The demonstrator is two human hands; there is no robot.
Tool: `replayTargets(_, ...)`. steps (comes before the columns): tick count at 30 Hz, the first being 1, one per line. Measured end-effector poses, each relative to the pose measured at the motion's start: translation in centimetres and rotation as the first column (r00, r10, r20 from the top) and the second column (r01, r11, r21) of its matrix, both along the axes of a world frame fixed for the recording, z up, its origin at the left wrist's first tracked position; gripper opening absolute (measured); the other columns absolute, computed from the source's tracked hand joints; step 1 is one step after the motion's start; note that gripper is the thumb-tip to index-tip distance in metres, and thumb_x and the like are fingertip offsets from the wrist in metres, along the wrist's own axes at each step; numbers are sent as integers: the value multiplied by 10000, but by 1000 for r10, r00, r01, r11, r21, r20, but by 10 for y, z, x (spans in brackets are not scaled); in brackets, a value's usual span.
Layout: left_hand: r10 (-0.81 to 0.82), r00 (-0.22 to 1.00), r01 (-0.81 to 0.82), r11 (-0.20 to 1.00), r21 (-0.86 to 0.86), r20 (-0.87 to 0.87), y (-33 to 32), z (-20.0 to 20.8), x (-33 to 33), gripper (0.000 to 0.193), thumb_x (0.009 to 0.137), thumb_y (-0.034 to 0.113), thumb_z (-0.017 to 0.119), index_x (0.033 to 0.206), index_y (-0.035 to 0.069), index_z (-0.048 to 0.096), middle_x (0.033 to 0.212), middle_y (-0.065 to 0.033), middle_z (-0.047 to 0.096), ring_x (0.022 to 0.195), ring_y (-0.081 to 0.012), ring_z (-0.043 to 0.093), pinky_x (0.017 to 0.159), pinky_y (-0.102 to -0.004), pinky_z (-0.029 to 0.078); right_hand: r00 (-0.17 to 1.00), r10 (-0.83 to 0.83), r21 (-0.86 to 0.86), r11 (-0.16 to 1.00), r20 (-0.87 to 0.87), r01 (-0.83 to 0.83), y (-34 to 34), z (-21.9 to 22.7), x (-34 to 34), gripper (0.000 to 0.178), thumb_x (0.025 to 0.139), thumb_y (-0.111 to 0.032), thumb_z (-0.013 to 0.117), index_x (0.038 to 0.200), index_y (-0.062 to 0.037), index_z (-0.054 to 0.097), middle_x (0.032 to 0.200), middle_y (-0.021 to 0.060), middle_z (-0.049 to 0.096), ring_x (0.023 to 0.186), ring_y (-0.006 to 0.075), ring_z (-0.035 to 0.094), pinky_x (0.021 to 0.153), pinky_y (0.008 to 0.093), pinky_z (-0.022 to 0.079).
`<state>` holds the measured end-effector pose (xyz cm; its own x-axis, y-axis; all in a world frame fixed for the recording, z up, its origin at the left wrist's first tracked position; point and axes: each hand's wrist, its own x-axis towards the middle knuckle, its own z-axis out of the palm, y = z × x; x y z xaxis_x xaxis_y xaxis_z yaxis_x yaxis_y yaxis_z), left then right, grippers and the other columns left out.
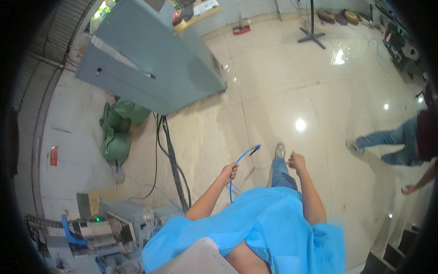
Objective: The person cleans a large machine bed with a handheld air blower, then operates a computer interface using a mouse and keyboard. They measure the machine bed with a tape measure and return to the computer to continue operating the interface.
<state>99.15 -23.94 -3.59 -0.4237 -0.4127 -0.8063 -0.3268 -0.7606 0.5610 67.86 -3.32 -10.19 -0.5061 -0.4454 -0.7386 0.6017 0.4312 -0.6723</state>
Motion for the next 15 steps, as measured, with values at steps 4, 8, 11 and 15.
replayTargets(4,147,964,-174,979,105,219,-83,-47,-37,226,969,290,539,786,157,518,603,44,420,465,-79,353,410,-247,278,993,85,54,995,-83,-81,-87,12,-103,369,942,-342,573,1037,10,628,889,152,687,681,238,693,600,352,567)
replayTargets(8,228,947,-231,973,-14,228,-133,-77,-66,206,953,296,563,855,116,536,659,-6,468,565,-157,452,498,-340,395,963,100,-102,986,-252,-129,-227,81,-213,363,944,-331,576,1068,5,634,898,135,691,716,191,682,615,306,544)
replayTargets(11,355,884,-369,929,-13,305,-159,-93,-103,173,922,264,569,829,127,518,651,-37,444,562,-194,453,489,-396,387,849,167,-181,939,-501,-291,-361,146,-280,365,966,-293,578,1121,30,651,898,121,707,709,164,685,624,280,538)
replayTargets(15,473,788,-501,864,-35,395,-218,-109,-147,118,880,194,550,887,79,527,694,-96,471,569,-248,472,510,-447,400,670,108,-328,807,-735,-490,-530,223,-347,432,957,-307,618,1204,47,610,1055,188,698,881,232,707,758,333,559)
